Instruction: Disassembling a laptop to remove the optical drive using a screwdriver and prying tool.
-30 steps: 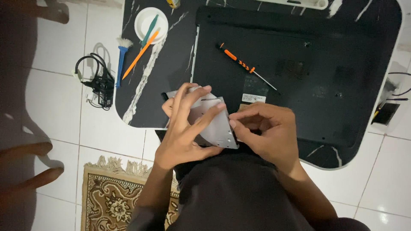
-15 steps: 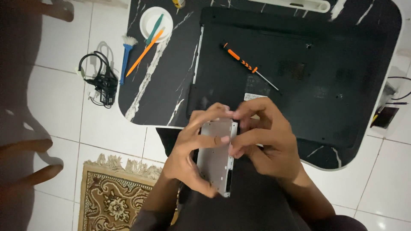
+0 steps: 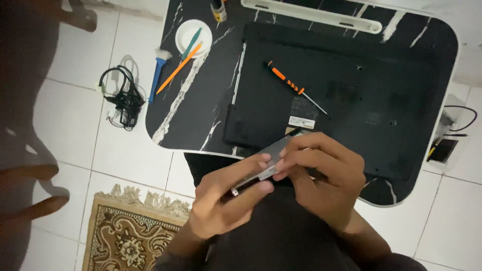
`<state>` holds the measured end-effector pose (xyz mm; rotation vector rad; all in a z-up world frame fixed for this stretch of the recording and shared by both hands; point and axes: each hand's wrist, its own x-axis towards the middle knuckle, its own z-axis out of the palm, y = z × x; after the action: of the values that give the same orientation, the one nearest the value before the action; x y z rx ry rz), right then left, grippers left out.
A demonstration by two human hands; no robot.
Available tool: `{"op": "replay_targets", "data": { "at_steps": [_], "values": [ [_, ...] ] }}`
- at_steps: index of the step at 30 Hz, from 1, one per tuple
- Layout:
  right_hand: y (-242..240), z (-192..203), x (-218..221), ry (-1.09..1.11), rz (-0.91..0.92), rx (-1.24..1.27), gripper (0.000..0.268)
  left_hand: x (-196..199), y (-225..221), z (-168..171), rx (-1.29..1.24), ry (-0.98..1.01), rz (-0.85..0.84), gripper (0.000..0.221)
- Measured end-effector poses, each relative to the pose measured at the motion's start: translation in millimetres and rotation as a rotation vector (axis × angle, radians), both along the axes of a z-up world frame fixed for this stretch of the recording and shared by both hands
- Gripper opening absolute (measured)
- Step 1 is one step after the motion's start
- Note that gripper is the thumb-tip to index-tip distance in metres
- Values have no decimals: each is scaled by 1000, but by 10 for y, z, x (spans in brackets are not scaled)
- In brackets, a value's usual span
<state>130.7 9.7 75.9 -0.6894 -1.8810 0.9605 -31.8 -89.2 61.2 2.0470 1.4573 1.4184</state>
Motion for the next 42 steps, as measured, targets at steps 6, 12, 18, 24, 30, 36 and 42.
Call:
{"op": "replay_targets", "data": {
  "at_steps": [6, 12, 18, 24, 30, 36, 42],
  "values": [
    [-61, -65, -83, 10, -57, 35, 10, 78, 114, -102, 228, 73, 154, 17],
    [-53, -3, -113, -9, -1, 17, 16, 114, 164, -230, 342, 24, 210, 16],
    [-40, 47, -61, -72, 70, -18, 11, 87, 97, -265, 318, 49, 197, 13],
    [-78, 15, -48, -44, 71, -60, 6, 167, 141, -315, 366, 8, 267, 13],
    [-101, 13, 0, -79, 41, -41, 5, 282, 181, -309, 369, -129, 335, 16],
    [-100, 2, -12, -114, 19, 24, 8, 404, 257, -349, 407, -285, 489, 15],
    [-159, 54, 79, -220, -41, -81, 22, 374, 275, -361, 431, -306, 433, 18]
  ]
}}
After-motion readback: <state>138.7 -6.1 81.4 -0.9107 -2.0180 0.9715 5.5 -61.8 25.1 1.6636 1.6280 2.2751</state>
